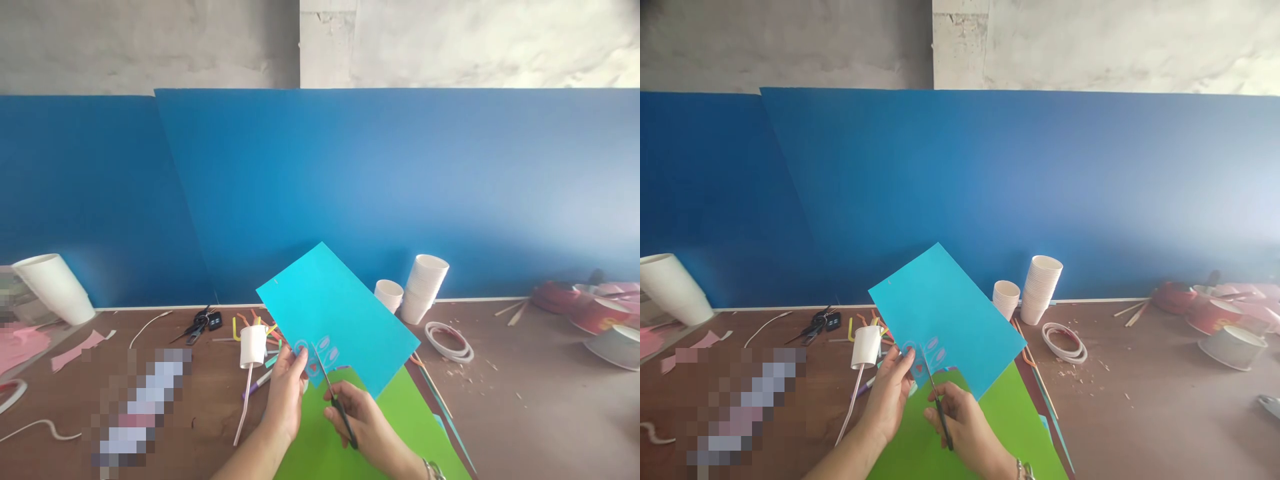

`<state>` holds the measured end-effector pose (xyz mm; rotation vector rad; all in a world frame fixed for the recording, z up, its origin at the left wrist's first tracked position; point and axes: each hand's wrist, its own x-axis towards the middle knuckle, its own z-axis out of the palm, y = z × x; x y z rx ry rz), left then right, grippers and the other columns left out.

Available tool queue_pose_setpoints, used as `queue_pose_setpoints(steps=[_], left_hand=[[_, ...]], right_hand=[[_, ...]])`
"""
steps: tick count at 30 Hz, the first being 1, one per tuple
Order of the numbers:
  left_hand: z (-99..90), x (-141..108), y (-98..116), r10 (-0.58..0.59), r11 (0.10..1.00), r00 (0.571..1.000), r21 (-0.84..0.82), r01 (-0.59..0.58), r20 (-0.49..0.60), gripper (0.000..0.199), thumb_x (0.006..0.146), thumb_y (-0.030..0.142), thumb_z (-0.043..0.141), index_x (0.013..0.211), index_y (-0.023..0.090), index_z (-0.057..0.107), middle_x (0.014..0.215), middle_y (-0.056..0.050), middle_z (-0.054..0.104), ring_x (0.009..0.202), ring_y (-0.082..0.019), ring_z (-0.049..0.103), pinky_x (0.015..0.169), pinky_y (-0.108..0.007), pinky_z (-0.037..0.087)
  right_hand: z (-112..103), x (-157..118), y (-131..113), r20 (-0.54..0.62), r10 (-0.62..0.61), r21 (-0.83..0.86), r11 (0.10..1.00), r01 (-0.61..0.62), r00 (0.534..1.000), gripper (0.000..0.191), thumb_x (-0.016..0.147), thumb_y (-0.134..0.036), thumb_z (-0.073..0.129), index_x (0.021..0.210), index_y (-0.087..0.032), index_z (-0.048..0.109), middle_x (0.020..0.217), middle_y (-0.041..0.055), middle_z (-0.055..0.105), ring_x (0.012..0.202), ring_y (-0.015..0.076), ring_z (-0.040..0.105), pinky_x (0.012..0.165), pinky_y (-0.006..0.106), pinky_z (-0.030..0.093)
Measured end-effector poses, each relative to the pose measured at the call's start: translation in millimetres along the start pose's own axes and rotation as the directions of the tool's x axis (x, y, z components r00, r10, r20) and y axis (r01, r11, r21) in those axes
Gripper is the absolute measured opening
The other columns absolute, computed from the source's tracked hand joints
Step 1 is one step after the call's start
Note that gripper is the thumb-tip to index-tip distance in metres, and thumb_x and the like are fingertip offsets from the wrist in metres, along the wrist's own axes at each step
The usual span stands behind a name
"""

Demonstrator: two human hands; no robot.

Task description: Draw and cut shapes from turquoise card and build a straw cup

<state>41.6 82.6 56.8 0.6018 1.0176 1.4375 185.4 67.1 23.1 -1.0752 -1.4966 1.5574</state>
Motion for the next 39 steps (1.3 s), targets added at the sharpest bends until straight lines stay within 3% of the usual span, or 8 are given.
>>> queue_pose_setpoints(steps=[5, 11, 18, 21, 28, 33, 39], left_hand=[[-0.3, 0.6, -0.7, 0.016, 0.998, 1.0, 0.053, -0.016, -0.003, 0.033, 0.072, 0.043, 0.068, 0.089, 0.024, 0.048, 0.078, 0.006, 0.048, 0.071, -0.009, 0.047, 0.066, -0.021, 0.037], [-2.1, 3.0, 0.3, 0.183, 0.957, 0.981, 0.216, -0.194, 0.071, 0.028, 0.077, 0.044, 0.061, 0.074, 0.022, 0.045, 0.064, 0.007, 0.042, 0.061, -0.01, 0.045, 0.06, -0.021, 0.037], [0.0, 3.4, 1.3, 0.261, 0.9, 0.963, 0.342, -0.269, 0.072, 0.027, 0.076, 0.047, 0.06, 0.073, 0.021, 0.052, 0.068, 0.004, 0.05, 0.066, -0.012, 0.047, 0.063, -0.022, 0.039], [-0.3, 2.7, 0.7, 0.265, 0.891, 0.962, 0.366, -0.268, 0.06, 0.03, 0.074, 0.048, 0.062, 0.071, 0.02, 0.052, 0.066, 0.005, 0.049, 0.064, -0.013, 0.046, 0.062, -0.022, 0.038], [-5.0, 6.1, -1.3, 0.246, 0.907, 0.967, 0.339, -0.251, 0.058, 0.029, 0.073, 0.045, 0.065, 0.071, 0.021, 0.05, 0.066, 0.005, 0.048, 0.063, -0.011, 0.047, 0.061, -0.022, 0.037], [-5.5, 8.6, -0.3, 0.194, 0.935, 0.975, 0.281, -0.217, 0.11, 0.027, 0.076, 0.044, 0.063, 0.077, 0.021, 0.05, 0.068, 0.004, 0.052, 0.063, -0.012, 0.051, 0.062, -0.023, 0.04], [-5.7, 7.2, -1.4, 0.216, 0.922, 0.973, 0.313, -0.23, 0.078, 0.031, 0.073, 0.043, 0.066, 0.069, 0.021, 0.046, 0.063, 0.006, 0.045, 0.061, -0.011, 0.046, 0.059, -0.022, 0.037]], right_hand=[[-2.0, 1.1, 0.7, -0.007, 0.0, -0.006, 1.0, 0.0, 1.0, 0.048, 0.068, -0.058, 0.068, 0.085, -0.016, 0.053, 0.046, -0.0107, 0.038, 0.036, 0.0043, 0.033, 0.035, 0.017, 0.034], [5.3, -2.6, -5.7, 0.047, 0.081, 0.03, 0.996, -0.083, 0.996, 0.061, 0.065, -0.069, 0.061, 0.091, -0.015, 0.05, 0.046, -0.0065, 0.051, 0.033, 0.0068, 0.044, 0.027, 0.015, 0.028], [15.0, -10.2, -11.6, 0.071, 0.189, 0.102, 0.975, -0.196, 0.979, 0.066, 0.062, -0.072, 0.061, 0.093, -0.015, 0.046, 0.056, -0.0006, 0.062, 0.041, 0.011, 0.058, 0.032, 0.016, 0.04], [13.2, -10.8, -12.4, 0.069, 0.192, 0.058, 0.979, -0.196, 0.979, 0.062, 0.064, -0.069, 0.061, 0.092, -0.016, 0.046, 0.056, -0.002, 0.06, 0.042, 0.0114, 0.058, 0.035, 0.018, 0.043], [-2.1, -8.7, -15.9, 0.016, 0.114, -0.219, 0.97, -0.108, 0.993, 0.036, 0.075, -0.046, 0.063, 0.094, -0.017, 0.052, 0.055, -0.0054, 0.053, 0.042, 0.009, 0.055, 0.035, 0.016, 0.041], [-8.0, -5.1, -15.4, 0.068, 0.105, -0.12, 0.988, -0.096, 0.992, 0.041, 0.074, -0.05, 0.064, 0.094, -0.017, 0.051, 0.06, -0.0028, 0.057, 0.044, 0.0099, 0.058, 0.032, 0.014, 0.038], [5.5, -6.0, -15.8, 0.084, 0.104, 0.027, 0.994, -0.106, 0.991, 0.056, 0.069, -0.065, 0.061, 0.092, -0.017, 0.046, 0.057, -0.0034, 0.059, 0.044, 0.0092, 0.057, 0.036, 0.016, 0.041]])
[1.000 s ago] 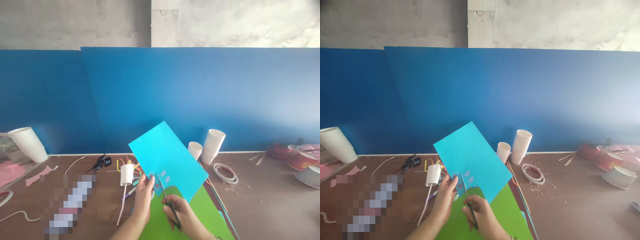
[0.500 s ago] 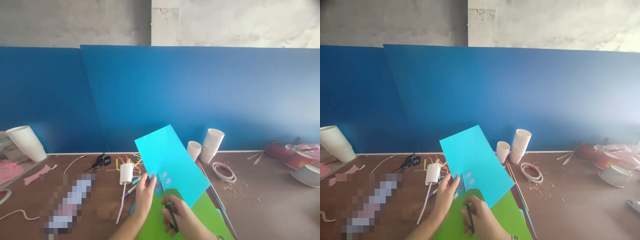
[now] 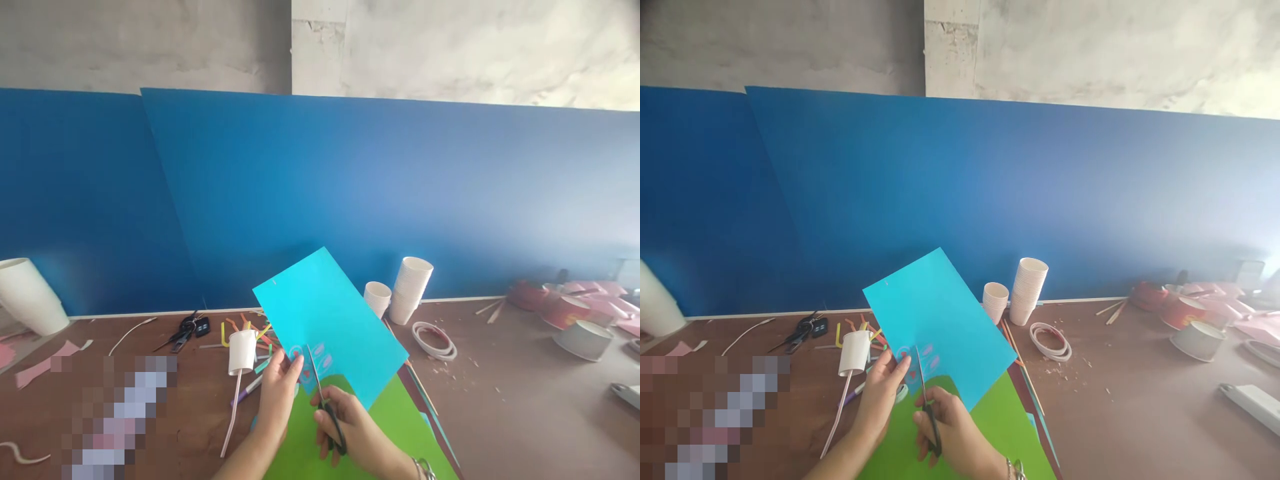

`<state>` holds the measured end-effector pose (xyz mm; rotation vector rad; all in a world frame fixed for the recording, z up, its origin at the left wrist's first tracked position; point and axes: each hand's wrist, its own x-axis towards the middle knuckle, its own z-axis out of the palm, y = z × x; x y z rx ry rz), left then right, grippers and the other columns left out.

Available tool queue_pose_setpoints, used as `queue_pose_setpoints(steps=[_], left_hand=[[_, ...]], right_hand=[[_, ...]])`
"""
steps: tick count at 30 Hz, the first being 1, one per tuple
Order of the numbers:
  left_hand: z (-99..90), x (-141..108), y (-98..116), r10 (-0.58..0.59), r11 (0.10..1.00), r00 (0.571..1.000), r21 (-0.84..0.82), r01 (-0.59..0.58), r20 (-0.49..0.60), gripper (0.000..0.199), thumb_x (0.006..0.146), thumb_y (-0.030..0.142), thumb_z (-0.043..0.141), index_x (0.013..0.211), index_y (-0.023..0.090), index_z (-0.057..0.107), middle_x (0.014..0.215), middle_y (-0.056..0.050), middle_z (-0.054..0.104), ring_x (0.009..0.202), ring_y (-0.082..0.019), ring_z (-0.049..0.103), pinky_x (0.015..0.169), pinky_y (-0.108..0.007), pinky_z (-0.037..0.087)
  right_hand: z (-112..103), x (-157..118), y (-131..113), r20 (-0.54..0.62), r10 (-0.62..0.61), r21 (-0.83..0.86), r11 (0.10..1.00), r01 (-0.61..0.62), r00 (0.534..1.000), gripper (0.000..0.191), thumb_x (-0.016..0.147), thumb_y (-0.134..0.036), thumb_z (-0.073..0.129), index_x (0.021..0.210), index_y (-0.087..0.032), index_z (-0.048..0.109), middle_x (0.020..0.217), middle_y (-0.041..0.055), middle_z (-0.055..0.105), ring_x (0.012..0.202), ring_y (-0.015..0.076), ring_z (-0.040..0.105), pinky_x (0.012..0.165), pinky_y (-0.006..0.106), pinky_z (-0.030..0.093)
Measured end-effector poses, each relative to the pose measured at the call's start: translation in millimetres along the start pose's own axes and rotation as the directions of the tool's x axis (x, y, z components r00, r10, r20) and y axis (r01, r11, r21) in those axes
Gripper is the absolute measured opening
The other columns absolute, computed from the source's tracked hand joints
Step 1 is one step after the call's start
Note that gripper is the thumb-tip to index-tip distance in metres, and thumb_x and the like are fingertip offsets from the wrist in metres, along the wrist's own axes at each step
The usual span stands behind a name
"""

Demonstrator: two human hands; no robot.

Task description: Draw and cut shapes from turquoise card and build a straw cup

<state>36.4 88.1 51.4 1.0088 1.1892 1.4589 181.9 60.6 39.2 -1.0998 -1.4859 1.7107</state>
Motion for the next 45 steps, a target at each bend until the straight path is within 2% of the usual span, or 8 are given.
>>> queue_pose_setpoints(steps=[4, 7, 13, 22, 29, 32, 37, 45], left_hand=[[-0.2, -1.5, 1.7, 0.054, 0.991, 0.999, 0.125, -0.053, -0.002, 0.032, 0.073, 0.048, 0.065, 0.07, 0.021, 0.05, 0.067, 0.003, 0.051, 0.065, -0.015, 0.051, 0.063, -0.025, 0.04], [0.0, -1.6, 3.6, 0.068, 0.98, 0.998, 0.19, -0.064, -0.014, 0.033, 0.072, 0.051, 0.065, 0.071, 0.021, 0.052, 0.068, 0.002, 0.053, 0.066, -0.016, 0.052, 0.063, -0.026, 0.041], [-2.0, 0.8, 0.3, 0.008, 0.993, 1.0, 0.121, -0.009, 0.005, 0.036, 0.067, 0.052, 0.069, 0.074, 0.02, 0.055, 0.066, 0.002, 0.055, 0.067, -0.017, 0.053, 0.065, -0.027, 0.043], [-2.1, -0.1, 16.1, -0.119, 0.99, 0.993, 0.07, 0.12, -0.028, 0.046, 0.05, 0.056, 0.076, 0.074, 0.021, 0.059, 0.056, 0.005, 0.054, 0.059, -0.015, 0.051, 0.058, -0.026, 0.041], [-2.6, 3.1, 10.3, -0.134, 0.99, 0.99, -0.039, 0.136, 0.045, 0.043, 0.055, 0.052, 0.076, 0.078, 0.019, 0.059, 0.069, 0.002, 0.059, 0.067, -0.015, 0.055, 0.064, -0.024, 0.042], [-1.0, 1.9, 9.9, -0.134, 0.987, 0.989, -0.079, 0.139, 0.058, 0.039, 0.057, 0.05, 0.076, 0.071, 0.02, 0.056, 0.064, 0.005, 0.055, 0.062, -0.012, 0.052, 0.06, -0.022, 0.04], [0.2, -1.4, 7.9, -0.156, 0.971, 0.983, -0.165, 0.17, 0.096, 0.032, 0.069, 0.05, 0.069, 0.079, 0.022, 0.058, 0.069, 0.005, 0.055, 0.063, -0.011, 0.051, 0.063, -0.023, 0.04], [-2.1, 0.0, 2.2, -0.127, 0.981, 0.988, -0.135, 0.138, 0.093, 0.029, 0.068, 0.046, 0.071, 0.077, 0.022, 0.056, 0.07, 0.005, 0.053, 0.066, -0.012, 0.051, 0.061, -0.021, 0.039]], right_hand=[[7.5, -5.6, -6.7, 0.026, 0.044, 0.043, 0.998, -0.045, 0.999, 0.059, 0.067, -0.068, 0.059, 0.091, -0.017, 0.045, 0.059, -0.0029, 0.06, 0.047, 0.01, 0.059, 0.041, 0.018, 0.045], [3.8, -10.0, -16.1, 0.026, 0.086, 0.01, 0.996, -0.086, 0.996, 0.053, 0.069, -0.062, 0.061, 0.091, -0.016, 0.047, 0.059, -0.0024, 0.061, 0.048, 0.0106, 0.061, 0.043, 0.019, 0.047], [-17.8, -9.8, -26.4, 0.097, 0.102, -0.071, 0.993, -0.095, 0.99, 0.039, 0.073, -0.048, 0.065, 0.088, -0.015, 0.053, 0.058, -0.0007, 0.063, 0.046, 0.0102, 0.061, 0.041, 0.018, 0.047], [-18.5, 1.2, -12.6, 0.107, 0.02, -0.002, 1.0, -0.02, 0.994, 0.054, 0.064, -0.06, 0.068, 0.089, -0.014, 0.051, 0.058, -0.0016, 0.061, 0.042, 0.0079, 0.057, 0.037, 0.014, 0.042], [-15.4, 2.7, -11.3, 0.06, 0.01, -0.03, 1.0, -0.008, 0.998, 0.048, 0.066, -0.055, 0.069, 0.087, -0.016, 0.051, 0.055, -0.0029, 0.06, 0.04, 0.0083, 0.056, 0.033, 0.013, 0.039], [-17.3, 3.2, -8.3, 0.056, -0.017, -0.038, 0.999, 0.019, 0.998, 0.048, 0.068, -0.056, 0.068, 0.088, -0.016, 0.05, 0.055, -0.0028, 0.06, 0.041, 0.0097, 0.057, 0.034, 0.014, 0.039], [-21.1, 4.4, -2.4, 0.072, -0.043, -0.03, 0.999, 0.045, 0.996, 0.05, 0.069, -0.058, 0.067, 0.09, -0.016, 0.051, 0.055, -0.0031, 0.058, 0.043, 0.0101, 0.058, 0.034, 0.014, 0.038], [-18.4, 2.9, -8.4, 0.069, -0.031, -0.025, 0.999, 0.033, 0.997, 0.054, 0.066, -0.061, 0.067, 0.089, -0.015, 0.05, 0.054, -0.0031, 0.058, 0.041, 0.0092, 0.056, 0.033, 0.014, 0.037]])
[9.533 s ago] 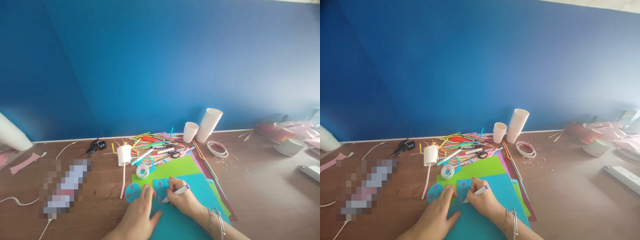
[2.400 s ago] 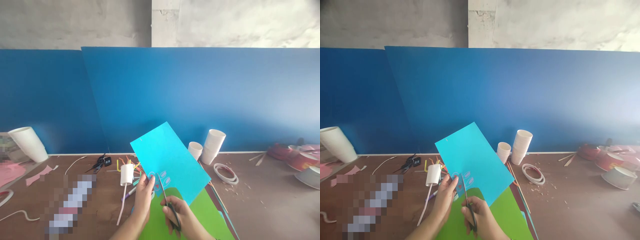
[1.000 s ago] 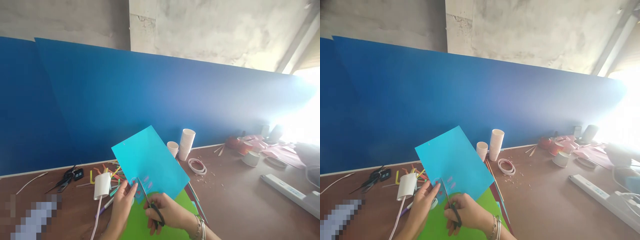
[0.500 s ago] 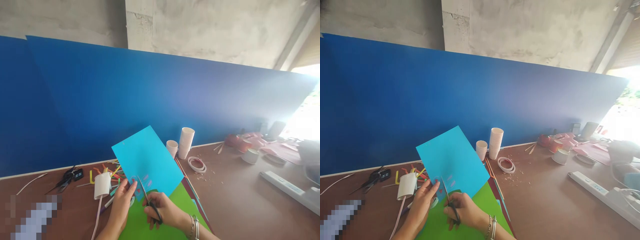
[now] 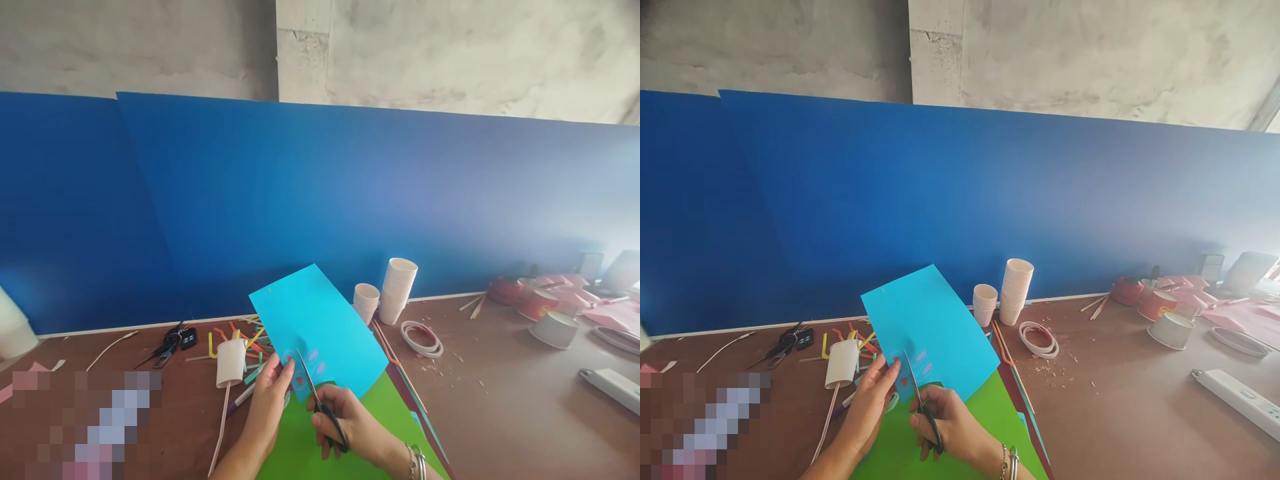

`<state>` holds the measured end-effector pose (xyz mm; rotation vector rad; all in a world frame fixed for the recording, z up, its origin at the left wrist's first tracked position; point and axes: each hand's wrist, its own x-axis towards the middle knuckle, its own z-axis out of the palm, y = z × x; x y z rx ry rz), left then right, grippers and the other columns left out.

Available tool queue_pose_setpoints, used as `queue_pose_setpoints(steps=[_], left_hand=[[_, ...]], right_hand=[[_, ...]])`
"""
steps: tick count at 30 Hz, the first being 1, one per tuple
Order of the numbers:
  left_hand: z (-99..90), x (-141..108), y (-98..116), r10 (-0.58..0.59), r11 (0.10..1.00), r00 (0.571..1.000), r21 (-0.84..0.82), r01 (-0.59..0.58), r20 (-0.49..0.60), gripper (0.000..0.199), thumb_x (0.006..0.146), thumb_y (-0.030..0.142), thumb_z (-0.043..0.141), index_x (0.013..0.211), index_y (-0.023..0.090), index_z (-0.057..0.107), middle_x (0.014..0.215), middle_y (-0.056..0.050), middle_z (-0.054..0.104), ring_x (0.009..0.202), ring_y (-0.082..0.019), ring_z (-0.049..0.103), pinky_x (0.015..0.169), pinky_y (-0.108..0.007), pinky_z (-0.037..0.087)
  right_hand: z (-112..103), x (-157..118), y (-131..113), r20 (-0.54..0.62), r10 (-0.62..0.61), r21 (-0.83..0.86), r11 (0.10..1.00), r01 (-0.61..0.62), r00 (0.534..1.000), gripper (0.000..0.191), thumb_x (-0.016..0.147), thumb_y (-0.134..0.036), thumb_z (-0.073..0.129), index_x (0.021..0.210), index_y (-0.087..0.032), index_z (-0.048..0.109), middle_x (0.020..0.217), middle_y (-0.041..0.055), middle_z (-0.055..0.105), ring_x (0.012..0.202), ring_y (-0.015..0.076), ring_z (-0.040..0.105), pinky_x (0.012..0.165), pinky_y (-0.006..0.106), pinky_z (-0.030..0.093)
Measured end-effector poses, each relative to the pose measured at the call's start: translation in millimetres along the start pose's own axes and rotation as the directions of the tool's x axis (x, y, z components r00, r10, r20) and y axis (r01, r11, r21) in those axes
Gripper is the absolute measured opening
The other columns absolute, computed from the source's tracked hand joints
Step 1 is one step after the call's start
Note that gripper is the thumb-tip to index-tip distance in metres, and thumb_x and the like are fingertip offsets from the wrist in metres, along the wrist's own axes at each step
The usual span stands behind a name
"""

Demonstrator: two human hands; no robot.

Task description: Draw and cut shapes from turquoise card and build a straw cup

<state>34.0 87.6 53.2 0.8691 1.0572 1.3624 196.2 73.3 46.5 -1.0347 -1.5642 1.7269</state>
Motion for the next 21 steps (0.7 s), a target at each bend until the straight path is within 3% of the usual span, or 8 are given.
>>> queue_pose_setpoints(steps=[5, 10, 21], left_hand=[[1.4, 2.0, 0.7, 0.068, 0.998, 0.993, -0.012, -0.068, 0.093, 0.024, 0.075, 0.042, 0.066, 0.079, 0.021, 0.054, 0.073, 0.004, 0.052, 0.068, -0.012, 0.049, 0.064, -0.022, 0.039], [1.7, 1.8, 3.6, 0.033, 0.999, 0.998, -0.005, -0.033, 0.052, 0.026, 0.074, 0.043, 0.067, 0.08, 0.021, 0.055, 0.07, 0.005, 0.048, 0.067, -0.011, 0.048, 0.065, -0.022, 0.04], [3.6, 0.5, 10.8, 0.055, 0.998, 0.99, 0.012, -0.057, 0.133, 0.027, 0.077, 0.04, 0.063, 0.097, 0.022, 0.06, 0.085, 0.0, 0.061, 0.08, -0.015, 0.055, 0.075, -0.025, 0.044]], right_hand=[[0.5, -0.5, -3.9, -0.026, -0.008, -0.028, 1.0, 0.008, 1.0, 0.052, 0.067, -0.061, 0.065, 0.085, -0.016, 0.05, 0.052, -0.0055, 0.054, 0.037, 0.0072, 0.052, 0.031, 0.013, 0.034], [-0.3, -0.3, -4.2, -0.046, -0.027, -0.06, 0.998, 0.024, 0.999, 0.047, 0.07, -0.058, 0.063, 0.083, -0.015, 0.051, 0.049, -0.0059, 0.053, 0.034, 0.0059, 0.048, 0.029, 0.013, 0.032], [-3.6, -3.4, -9.8, -0.049, 0.05, -0.124, 0.991, -0.055, 0.998, 0.03, 0.072, -0.042, 0.065, 0.081, -0.016, 0.053, 0.047, -0.0073, 0.051, 0.034, 0.0065, 0.05, 0.028, 0.011, 0.032]])
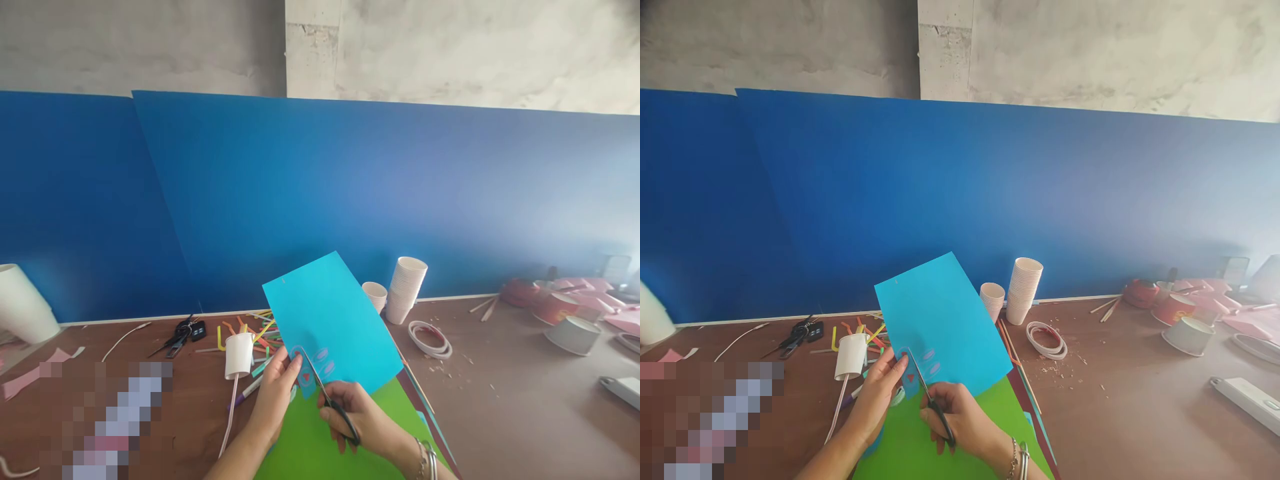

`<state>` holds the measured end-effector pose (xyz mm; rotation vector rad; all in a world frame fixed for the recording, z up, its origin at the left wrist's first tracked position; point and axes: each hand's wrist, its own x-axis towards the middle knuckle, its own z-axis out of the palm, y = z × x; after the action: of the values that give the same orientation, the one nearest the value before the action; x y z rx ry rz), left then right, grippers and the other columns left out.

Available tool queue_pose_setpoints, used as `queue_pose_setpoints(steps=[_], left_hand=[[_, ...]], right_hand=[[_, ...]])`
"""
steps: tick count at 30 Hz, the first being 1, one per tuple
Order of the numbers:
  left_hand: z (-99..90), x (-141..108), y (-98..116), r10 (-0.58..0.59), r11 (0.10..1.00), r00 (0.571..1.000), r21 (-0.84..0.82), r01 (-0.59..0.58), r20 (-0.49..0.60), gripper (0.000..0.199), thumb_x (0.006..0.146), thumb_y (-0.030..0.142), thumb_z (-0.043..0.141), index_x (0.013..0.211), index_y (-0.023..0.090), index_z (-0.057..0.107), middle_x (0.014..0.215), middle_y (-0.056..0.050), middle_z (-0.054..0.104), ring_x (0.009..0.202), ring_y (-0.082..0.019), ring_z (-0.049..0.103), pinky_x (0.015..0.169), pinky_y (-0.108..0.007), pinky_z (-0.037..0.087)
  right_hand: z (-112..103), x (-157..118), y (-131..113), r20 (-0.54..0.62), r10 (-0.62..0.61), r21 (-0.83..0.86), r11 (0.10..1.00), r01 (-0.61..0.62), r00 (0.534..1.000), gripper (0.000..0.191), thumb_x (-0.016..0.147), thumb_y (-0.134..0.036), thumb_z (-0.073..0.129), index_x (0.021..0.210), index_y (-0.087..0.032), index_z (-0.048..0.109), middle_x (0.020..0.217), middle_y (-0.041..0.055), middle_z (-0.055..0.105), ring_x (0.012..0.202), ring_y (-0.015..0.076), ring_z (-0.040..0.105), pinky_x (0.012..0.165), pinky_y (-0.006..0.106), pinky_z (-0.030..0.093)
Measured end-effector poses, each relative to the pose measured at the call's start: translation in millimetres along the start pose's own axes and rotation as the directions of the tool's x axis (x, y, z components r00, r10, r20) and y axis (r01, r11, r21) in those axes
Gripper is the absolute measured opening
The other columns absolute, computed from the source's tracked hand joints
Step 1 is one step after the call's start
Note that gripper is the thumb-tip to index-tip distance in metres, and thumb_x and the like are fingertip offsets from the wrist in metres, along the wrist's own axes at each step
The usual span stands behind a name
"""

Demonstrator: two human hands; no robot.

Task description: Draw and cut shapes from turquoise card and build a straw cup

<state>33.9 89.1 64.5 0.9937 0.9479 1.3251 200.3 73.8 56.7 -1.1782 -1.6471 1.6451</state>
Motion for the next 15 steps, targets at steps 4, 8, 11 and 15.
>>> queue_pose_setpoints(steps=[4, 8, 11, 15], left_hand=[[-0.3, 0.5, -2.2, -0.001, 1.0, 1.0, 0.025, 0.001, -0.02, 0.027, 0.076, 0.041, 0.064, 0.093, 0.021, 0.061, 0.081, 0.0, 0.06, 0.078, -0.016, 0.055, 0.073, -0.026, 0.045], [-1.1, 0.1, -6.6, 0.009, 1.0, 0.997, 0.025, -0.007, -0.076, 0.032, 0.072, 0.044, 0.067, 0.092, 0.02, 0.062, 0.079, 0.0, 0.059, 0.076, -0.016, 0.054, 0.071, -0.026, 0.045], [0.2, -0.3, -6.3, 0.009, 1.0, 0.998, 0.024, -0.007, -0.061, 0.033, 0.072, 0.043, 0.066, 0.094, 0.019, 0.061, 0.079, 0.0, 0.059, 0.075, -0.017, 0.054, 0.069, -0.027, 0.045], [4.4, -2.0, 0.4, 0.008, 0.999, 1.0, 0.036, -0.007, -0.029, 0.033, 0.073, 0.042, 0.065, 0.096, 0.019, 0.061, 0.079, -0.001, 0.061, 0.076, -0.018, 0.055, 0.071, -0.028, 0.045]], right_hand=[[0.2, 0.1, -1.2, -0.011, 0.019, -0.028, 0.999, -0.02, 1.0, 0.027, 0.073, -0.039, 0.064, 0.082, -0.015, 0.055, 0.046, -0.0064, 0.052, 0.034, 0.0067, 0.051, 0.027, 0.011, 0.032], [1.6, 1.5, 1.4, -0.024, 0.019, -0.016, 1.0, -0.02, 1.0, 0.027, 0.073, -0.038, 0.063, 0.083, -0.014, 0.055, 0.046, -0.0063, 0.053, 0.034, 0.0067, 0.05, 0.026, 0.011, 0.031], [2.0, 1.8, 3.3, -0.018, 0.015, -0.007, 1.0, -0.015, 1.0, 0.029, 0.073, -0.039, 0.063, 0.084, -0.014, 0.055, 0.045, -0.0068, 0.052, 0.033, 0.0066, 0.049, 0.026, 0.012, 0.03], [2.4, 3.1, 5.9, -0.016, 0.006, -0.002, 1.0, -0.006, 1.0, 0.029, 0.072, -0.039, 0.063, 0.084, -0.014, 0.055, 0.047, -0.0063, 0.053, 0.035, 0.0071, 0.051, 0.027, 0.012, 0.031]])
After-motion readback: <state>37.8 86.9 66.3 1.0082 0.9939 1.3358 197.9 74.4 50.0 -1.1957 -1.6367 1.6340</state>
